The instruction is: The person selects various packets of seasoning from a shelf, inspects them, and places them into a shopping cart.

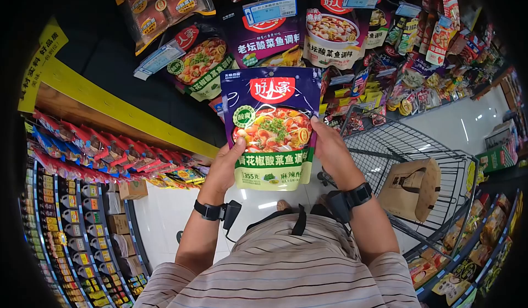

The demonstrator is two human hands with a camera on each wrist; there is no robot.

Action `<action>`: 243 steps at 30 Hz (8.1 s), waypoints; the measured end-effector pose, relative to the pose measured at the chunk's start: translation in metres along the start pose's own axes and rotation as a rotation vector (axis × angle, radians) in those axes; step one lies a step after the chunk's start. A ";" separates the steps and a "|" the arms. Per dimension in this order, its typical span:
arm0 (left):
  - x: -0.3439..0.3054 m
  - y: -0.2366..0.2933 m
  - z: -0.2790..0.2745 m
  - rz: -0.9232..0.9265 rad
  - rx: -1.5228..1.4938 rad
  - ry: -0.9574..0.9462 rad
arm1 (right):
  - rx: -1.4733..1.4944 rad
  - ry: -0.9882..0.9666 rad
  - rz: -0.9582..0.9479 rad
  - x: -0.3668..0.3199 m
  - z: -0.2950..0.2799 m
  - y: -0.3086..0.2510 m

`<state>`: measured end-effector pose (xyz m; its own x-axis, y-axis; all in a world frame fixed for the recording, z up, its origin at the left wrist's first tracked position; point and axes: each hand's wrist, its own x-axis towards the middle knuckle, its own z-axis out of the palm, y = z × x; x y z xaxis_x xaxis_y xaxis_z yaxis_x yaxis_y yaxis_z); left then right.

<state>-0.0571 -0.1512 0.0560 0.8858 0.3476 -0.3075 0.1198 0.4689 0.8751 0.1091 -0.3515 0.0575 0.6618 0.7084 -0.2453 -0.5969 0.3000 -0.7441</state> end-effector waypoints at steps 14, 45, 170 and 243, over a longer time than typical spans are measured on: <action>-0.009 0.011 0.001 0.263 0.263 0.089 | -0.811 0.274 -0.687 0.006 0.027 -0.053; 0.117 0.129 -0.083 0.807 0.212 0.580 | -0.566 0.089 -0.305 -0.019 0.048 -0.047; -0.024 0.028 0.003 0.387 0.120 0.131 | -0.519 -0.069 -0.216 -0.034 0.016 -0.047; 0.121 0.139 -0.063 0.976 0.222 0.744 | -0.648 0.146 -0.333 -0.067 -0.029 -0.048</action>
<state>0.0385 0.0073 0.1162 0.1871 0.8821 0.4323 -0.3072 -0.3654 0.8787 0.1062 -0.4315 0.0916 0.8416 0.5400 0.0112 0.0036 0.0152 -0.9999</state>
